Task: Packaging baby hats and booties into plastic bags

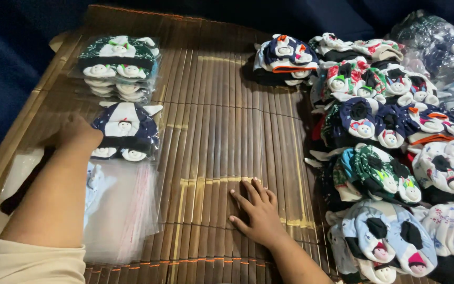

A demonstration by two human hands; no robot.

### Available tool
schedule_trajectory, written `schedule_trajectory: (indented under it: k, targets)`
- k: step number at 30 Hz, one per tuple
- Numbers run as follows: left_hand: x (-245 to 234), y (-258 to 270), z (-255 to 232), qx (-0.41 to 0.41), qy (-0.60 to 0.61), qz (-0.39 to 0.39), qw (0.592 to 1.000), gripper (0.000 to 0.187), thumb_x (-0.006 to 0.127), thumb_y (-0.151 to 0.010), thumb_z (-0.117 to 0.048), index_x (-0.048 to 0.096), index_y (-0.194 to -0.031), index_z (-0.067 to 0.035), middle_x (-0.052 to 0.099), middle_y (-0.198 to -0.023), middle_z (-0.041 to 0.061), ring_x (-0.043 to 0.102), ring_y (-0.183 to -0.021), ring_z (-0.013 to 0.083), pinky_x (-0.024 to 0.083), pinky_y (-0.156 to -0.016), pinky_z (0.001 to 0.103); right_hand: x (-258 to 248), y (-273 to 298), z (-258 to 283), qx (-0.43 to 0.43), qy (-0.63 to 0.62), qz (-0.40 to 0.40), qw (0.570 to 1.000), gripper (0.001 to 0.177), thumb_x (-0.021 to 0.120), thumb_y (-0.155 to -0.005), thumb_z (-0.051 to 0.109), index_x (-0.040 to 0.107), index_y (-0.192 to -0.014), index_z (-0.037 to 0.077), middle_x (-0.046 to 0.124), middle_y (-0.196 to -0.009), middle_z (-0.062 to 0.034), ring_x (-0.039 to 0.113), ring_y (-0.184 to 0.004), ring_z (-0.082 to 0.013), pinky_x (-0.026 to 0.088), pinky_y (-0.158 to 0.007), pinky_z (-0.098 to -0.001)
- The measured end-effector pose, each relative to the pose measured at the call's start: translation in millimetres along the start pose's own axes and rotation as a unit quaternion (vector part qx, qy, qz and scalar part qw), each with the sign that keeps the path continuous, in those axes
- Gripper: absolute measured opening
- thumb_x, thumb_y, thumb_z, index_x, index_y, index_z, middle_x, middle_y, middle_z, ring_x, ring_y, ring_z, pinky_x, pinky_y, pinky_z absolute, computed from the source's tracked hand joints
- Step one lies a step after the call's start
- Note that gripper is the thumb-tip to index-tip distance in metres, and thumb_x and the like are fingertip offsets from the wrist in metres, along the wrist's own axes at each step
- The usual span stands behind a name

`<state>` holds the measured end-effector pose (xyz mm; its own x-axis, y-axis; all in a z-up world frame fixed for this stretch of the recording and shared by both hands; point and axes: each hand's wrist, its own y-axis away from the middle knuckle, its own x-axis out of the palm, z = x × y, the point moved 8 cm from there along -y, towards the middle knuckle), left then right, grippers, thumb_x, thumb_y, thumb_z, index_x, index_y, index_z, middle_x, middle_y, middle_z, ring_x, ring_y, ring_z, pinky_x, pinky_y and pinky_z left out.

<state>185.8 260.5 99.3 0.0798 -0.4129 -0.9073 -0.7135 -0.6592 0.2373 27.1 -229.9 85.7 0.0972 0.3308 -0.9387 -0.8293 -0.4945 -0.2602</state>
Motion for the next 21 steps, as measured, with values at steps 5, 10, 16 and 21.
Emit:
schedule_trajectory:
  k: [5,10,16,21]
  targets:
    - [3,2,-40,0.205,0.034,-0.207,0.956,0.043,0.069,-0.094,-0.016,0.054,-0.129,0.005,0.048,-0.125,0.030,0.055,-0.106,0.0486,0.049,-0.083,0.059,0,0,1,0.002,0.010,0.008,1.000,0.068,0.068,-0.087,0.052,0.056,-0.147,0.022,0.036,-0.161,-0.0159,0.022,-0.152,-0.0391,0.020,-0.114,-0.0563]
    - [27,-64,-37,0.122,0.364,-0.190,0.903,0.067,0.071,-0.101,-0.044,0.040,-0.141,-0.001,0.045,-0.140,0.028,0.050,-0.123,0.0419,0.042,-0.102,0.052,2,-1,3,-0.002,0.034,0.004,0.999,0.069,0.065,-0.088,0.053,0.055,-0.148,0.021,0.037,-0.161,-0.0169,0.021,-0.153,-0.0384,0.019,-0.114,-0.0568]
    - [24,-96,-52,0.046,0.579,-0.088,0.809,0.107,0.045,-0.086,-0.084,0.020,-0.158,-0.009,0.019,-0.167,0.019,0.028,-0.154,0.0367,0.027,-0.122,0.055,-4,-3,5,-0.001,0.015,0.001,1.000,0.067,0.066,-0.087,0.053,0.058,-0.144,0.018,0.038,-0.159,-0.0195,0.022,-0.152,-0.0395,0.020,-0.112,-0.0577]
    - [29,-136,-34,0.055,0.505,-0.170,0.845,0.105,0.044,-0.100,-0.082,0.004,-0.162,-0.006,0.004,-0.168,0.027,0.019,-0.157,0.0426,0.023,-0.125,0.056,-12,-8,8,-0.005,-0.014,-0.004,1.000,0.070,0.067,-0.088,0.055,0.057,-0.144,0.014,0.037,-0.158,-0.0234,0.023,-0.151,-0.0434,0.020,-0.111,-0.0588]
